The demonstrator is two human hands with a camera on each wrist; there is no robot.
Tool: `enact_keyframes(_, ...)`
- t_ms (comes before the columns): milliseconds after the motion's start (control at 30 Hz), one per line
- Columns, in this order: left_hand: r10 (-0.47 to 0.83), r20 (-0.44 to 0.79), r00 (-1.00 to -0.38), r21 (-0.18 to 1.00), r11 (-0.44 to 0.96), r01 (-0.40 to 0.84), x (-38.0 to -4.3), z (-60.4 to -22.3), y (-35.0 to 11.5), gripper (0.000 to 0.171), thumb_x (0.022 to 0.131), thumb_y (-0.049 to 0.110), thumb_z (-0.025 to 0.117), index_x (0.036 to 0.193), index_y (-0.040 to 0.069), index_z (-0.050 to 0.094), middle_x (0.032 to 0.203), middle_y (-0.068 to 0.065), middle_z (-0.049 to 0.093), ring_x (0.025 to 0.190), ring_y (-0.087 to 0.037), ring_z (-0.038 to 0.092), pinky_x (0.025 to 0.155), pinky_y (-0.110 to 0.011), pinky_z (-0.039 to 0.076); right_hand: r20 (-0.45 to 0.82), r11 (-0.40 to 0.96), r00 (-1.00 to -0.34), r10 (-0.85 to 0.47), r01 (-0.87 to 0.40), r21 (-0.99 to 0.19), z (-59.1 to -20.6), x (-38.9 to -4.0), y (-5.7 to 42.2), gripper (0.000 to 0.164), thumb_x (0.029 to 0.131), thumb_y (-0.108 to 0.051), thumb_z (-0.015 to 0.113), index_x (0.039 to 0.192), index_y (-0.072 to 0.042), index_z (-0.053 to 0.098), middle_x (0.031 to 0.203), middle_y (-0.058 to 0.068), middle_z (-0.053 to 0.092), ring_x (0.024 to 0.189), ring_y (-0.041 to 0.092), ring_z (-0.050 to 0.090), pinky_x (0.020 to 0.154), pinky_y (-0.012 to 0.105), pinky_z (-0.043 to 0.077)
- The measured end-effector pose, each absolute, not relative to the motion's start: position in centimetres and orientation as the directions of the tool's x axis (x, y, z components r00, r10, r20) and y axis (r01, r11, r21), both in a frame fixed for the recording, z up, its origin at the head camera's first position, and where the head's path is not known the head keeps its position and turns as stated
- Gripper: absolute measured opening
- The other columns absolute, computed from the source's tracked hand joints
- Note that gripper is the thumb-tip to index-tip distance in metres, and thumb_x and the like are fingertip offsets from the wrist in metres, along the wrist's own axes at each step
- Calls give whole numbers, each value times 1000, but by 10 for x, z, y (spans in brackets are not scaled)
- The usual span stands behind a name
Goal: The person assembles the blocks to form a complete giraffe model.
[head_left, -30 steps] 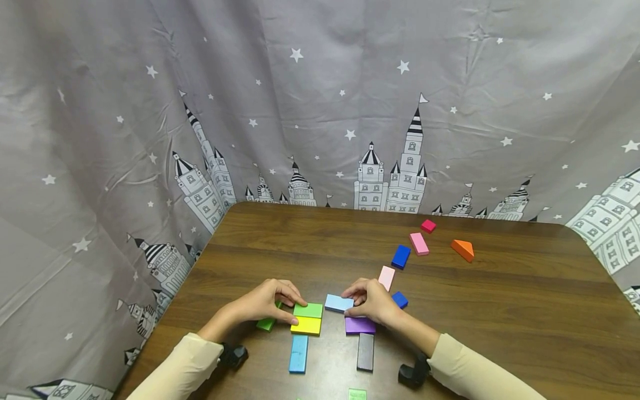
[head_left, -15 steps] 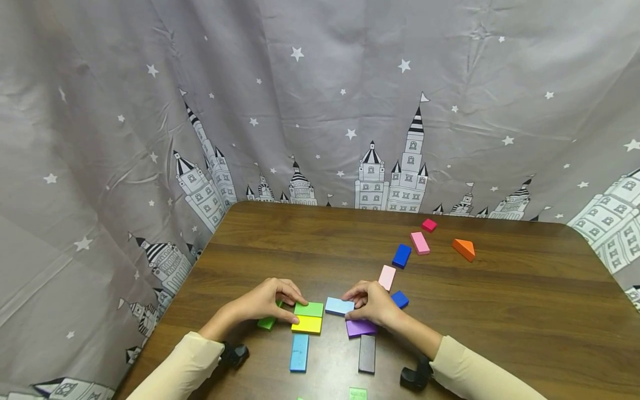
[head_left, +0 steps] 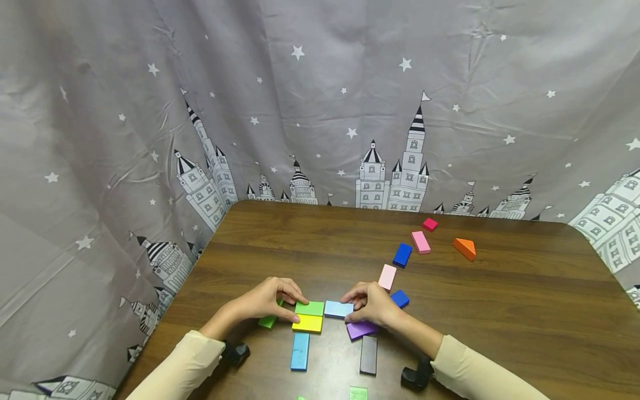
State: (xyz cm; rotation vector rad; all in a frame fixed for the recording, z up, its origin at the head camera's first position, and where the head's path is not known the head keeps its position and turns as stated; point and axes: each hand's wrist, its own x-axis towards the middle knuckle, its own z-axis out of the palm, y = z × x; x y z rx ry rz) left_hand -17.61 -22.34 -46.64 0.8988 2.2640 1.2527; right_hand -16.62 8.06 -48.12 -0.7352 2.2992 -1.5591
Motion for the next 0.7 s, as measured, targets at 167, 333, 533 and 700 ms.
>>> enact_keyframes(167,701,-31,-712,855,388,345,-177,-468,-225,34,80,11,85,111,0,75,106,-7,66,100,-20,63,88,-32,55,52,282,-828,-559,-248,-927,-480,-165,79,31,67,9,87,96,9,74,87,10,63,72,12,57,61,17,50)
enact_keyframes(333,703,-28,-710,847,394,357,-178,-470,-225,34,80,13,85,111,1,75,106,-6,66,100,-18,63,87,-30,55,52,274,-826,-561,-244,-930,-478,-164,79,31,67,9,87,96,9,74,88,11,63,72,12,57,61,17,50)
enact_keyframes(533,701,-37,-712,849,398,347,-177,-469,-225,34,80,13,85,111,1,75,107,-7,66,101,-21,63,88,-30,55,52,265,-826,-561,-238,-934,-478,-163,79,31,67,9,87,96,9,74,88,11,64,73,11,57,61,17,50)
enact_keyframes(700,702,-36,-712,855,391,342,-176,-467,-225,34,80,12,85,111,1,75,107,-7,66,101,-23,63,88,-32,55,47,265,-824,-564,-235,-935,-480,-164,79,31,68,9,86,96,9,73,89,12,64,73,10,56,63,17,50)
